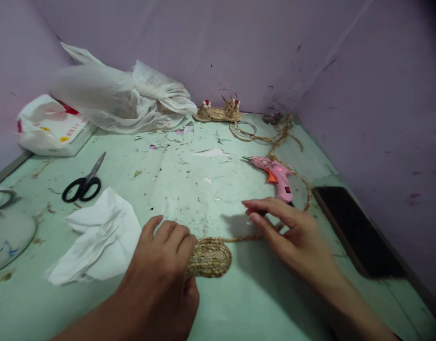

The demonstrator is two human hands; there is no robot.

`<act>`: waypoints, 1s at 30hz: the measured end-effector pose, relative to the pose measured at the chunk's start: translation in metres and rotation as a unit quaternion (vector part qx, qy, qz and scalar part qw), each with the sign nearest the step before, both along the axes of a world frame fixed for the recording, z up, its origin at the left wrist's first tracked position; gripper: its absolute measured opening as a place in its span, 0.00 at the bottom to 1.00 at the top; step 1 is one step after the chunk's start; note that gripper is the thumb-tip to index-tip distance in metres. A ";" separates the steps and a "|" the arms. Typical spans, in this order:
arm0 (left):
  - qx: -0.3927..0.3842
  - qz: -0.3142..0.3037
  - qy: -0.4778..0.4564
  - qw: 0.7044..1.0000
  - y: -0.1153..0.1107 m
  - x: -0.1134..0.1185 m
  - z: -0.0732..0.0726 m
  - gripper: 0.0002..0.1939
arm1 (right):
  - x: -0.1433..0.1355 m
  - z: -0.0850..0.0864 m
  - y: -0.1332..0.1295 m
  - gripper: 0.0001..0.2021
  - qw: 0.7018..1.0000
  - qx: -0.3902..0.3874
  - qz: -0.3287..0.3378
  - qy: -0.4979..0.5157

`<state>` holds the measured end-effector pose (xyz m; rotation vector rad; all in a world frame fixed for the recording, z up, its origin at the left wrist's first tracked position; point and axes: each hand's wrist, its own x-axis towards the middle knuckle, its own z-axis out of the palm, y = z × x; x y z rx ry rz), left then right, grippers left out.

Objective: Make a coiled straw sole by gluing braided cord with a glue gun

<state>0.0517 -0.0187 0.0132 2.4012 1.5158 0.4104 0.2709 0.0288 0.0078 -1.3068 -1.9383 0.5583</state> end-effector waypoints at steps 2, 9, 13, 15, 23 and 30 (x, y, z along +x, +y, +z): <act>0.004 -0.005 0.001 1.000 -0.002 -0.001 0.001 0.08 | 0.011 0.003 0.003 0.08 0.997 0.044 -0.062 -0.002; 0.100 -0.018 0.007 0.995 -0.003 0.000 -0.006 0.08 | 0.036 0.015 -0.010 0.09 0.980 0.046 -0.191 -0.041; 0.155 -0.012 -0.008 0.988 -0.002 0.000 -0.011 0.10 | 0.060 0.016 -0.017 0.12 0.947 -0.058 -0.272 -0.164; 0.202 -0.032 0.003 0.979 0.001 -0.003 -0.012 0.13 | 0.072 0.013 -0.015 0.14 0.921 -0.119 -0.297 -0.223; 0.353 -0.049 0.029 0.934 0.008 -0.026 -0.017 0.18 | 0.078 0.007 0.023 0.17 0.921 -0.211 -0.239 -0.225; 0.251 0.139 -0.118 0.951 0.017 -0.035 -0.010 0.15 | 0.073 0.005 0.050 0.14 0.936 -0.270 -0.212 -0.085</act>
